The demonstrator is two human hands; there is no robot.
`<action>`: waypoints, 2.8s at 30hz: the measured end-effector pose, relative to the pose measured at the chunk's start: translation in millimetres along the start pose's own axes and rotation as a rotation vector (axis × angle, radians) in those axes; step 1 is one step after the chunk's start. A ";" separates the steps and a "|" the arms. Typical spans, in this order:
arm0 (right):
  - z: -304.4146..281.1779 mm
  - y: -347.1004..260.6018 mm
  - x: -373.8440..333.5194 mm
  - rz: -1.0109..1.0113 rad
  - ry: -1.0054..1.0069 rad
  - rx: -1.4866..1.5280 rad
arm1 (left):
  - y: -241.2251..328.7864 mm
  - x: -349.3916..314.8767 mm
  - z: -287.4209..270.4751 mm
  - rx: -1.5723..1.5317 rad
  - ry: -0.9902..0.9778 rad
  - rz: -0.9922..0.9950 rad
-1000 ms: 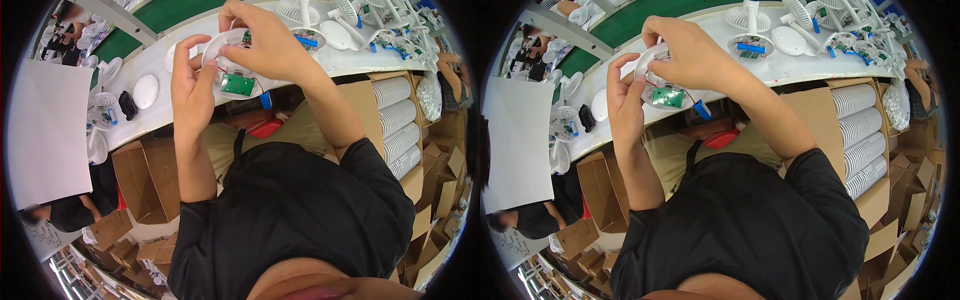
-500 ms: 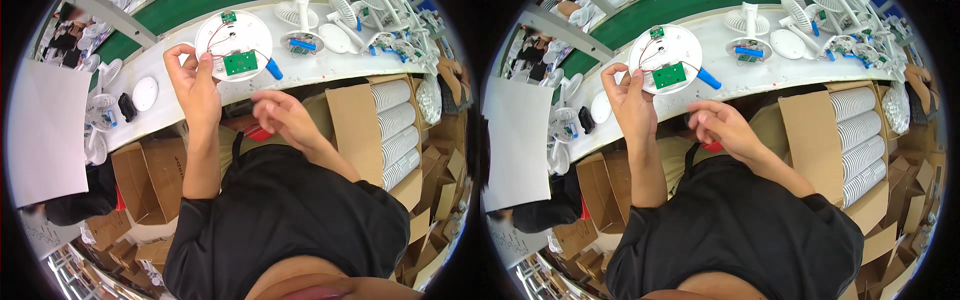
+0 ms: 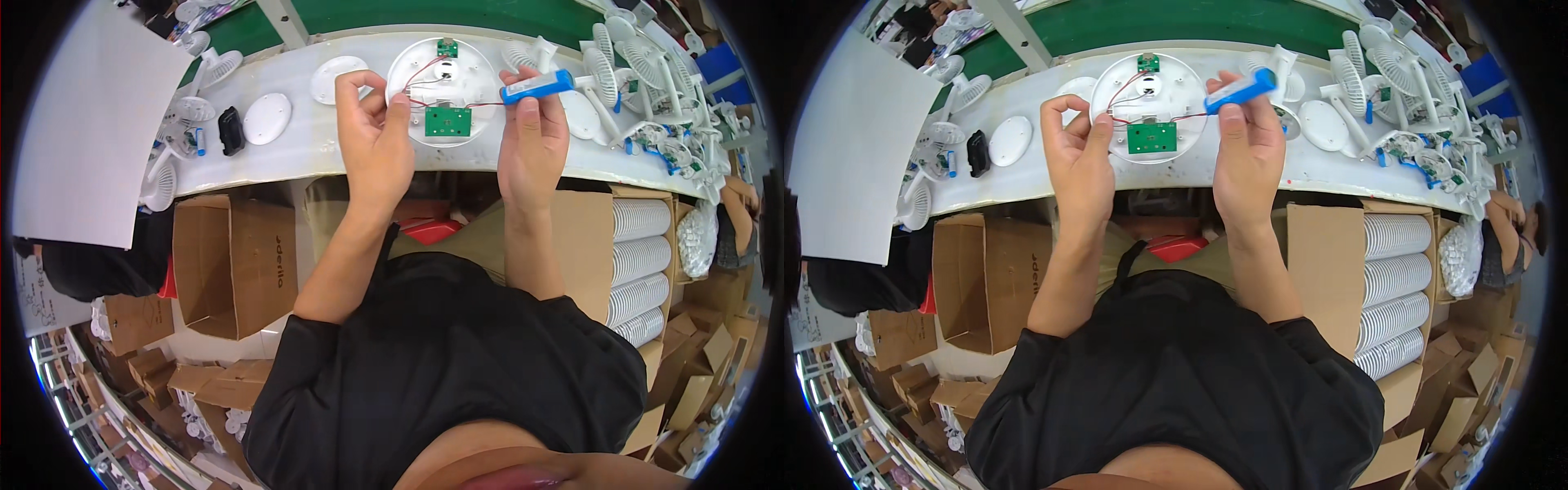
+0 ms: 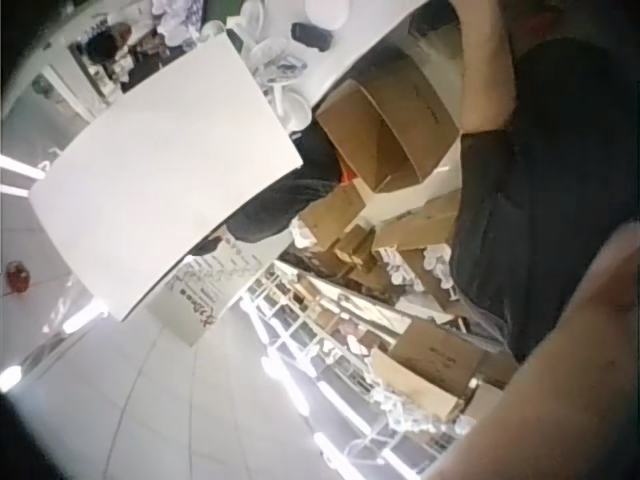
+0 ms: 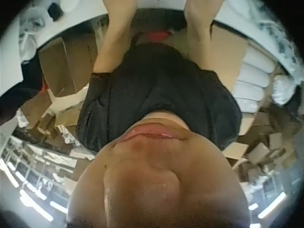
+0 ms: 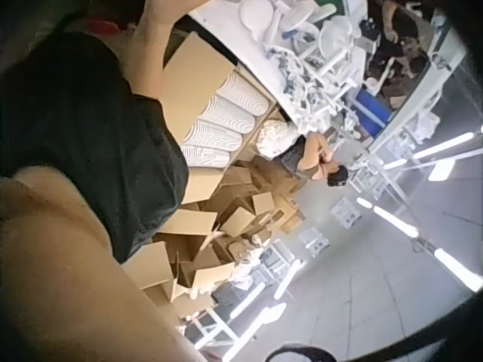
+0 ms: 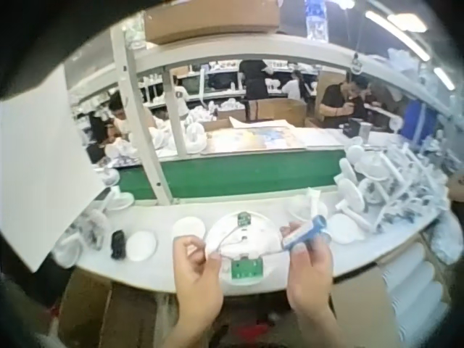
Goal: Assembling portable desk fans by installing batteries and internal circuit boards into the plastic housing.
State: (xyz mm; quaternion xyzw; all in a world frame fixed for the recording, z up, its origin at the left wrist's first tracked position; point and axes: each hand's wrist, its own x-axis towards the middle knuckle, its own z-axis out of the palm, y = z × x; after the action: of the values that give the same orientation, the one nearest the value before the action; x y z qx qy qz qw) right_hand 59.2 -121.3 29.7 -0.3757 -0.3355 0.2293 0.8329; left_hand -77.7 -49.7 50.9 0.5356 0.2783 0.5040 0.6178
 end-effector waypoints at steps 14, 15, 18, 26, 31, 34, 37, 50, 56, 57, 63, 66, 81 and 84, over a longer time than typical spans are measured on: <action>23.0 -29.5 18.2 -0.201 -0.297 -0.876 | 0.6 5.5 -8.8 0.055 -0.023 0.032; 21.1 -23.1 19.2 -0.278 -0.287 -0.907 | 0.1 5.6 -10.1 0.073 -0.031 0.045; 18.7 -14.3 23.5 -0.258 -0.276 -0.875 | 2.1 5.4 -12.3 0.093 -0.042 0.059; 25.7 -1.5 28.7 0.099 -0.390 -0.580 | 8.4 11.3 -44.4 0.379 -0.146 0.164; 31.6 18.1 10.5 -0.035 -0.343 -0.421 | 5.0 15.8 -62.7 0.265 -0.207 0.150; 42.6 15.7 -0.8 -0.007 -0.405 -0.455 | 4.0 8.5 -64.2 0.274 -0.170 0.153; 27.6 5.6 -0.3 -0.185 -0.224 -0.567 | 1.9 -1.9 -65.3 0.346 -0.128 0.163; 43.8 145.8 139.0 0.401 -0.839 -1.147 | -25.4 -61.3 -91.4 0.189 -0.195 0.257; 56.6 218.7 135.0 0.230 -0.966 -1.466 | -10.4 -62.8 -92.7 0.080 -0.003 0.187; 60.2 212.2 132.1 0.237 -0.979 -1.463 | -9.9 -65.5 -91.2 0.081 0.009 0.179; 20.2 131.9 122.7 0.064 -0.591 -1.171 | -3.6 -67.6 -81.2 0.147 0.067 0.149; -22.4 101.8 98.1 -0.251 -0.670 -1.465 | 4.0 -62.6 -83.5 0.246 0.162 0.143; -15.5 119.6 87.5 0.271 -0.490 -1.789 | 8.6 -42.6 -110.5 -0.017 0.036 0.076; -34.0 105.4 101.9 0.439 -0.587 -1.440 | 9.0 -44.2 -104.3 0.042 0.061 0.076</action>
State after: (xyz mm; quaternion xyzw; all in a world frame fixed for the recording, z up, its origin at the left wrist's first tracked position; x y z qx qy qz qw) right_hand 138.6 -8.2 -29.7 -0.8018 -0.5246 0.2044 0.2005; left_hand -187.7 -51.4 22.4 0.5430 0.2872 0.5373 0.5780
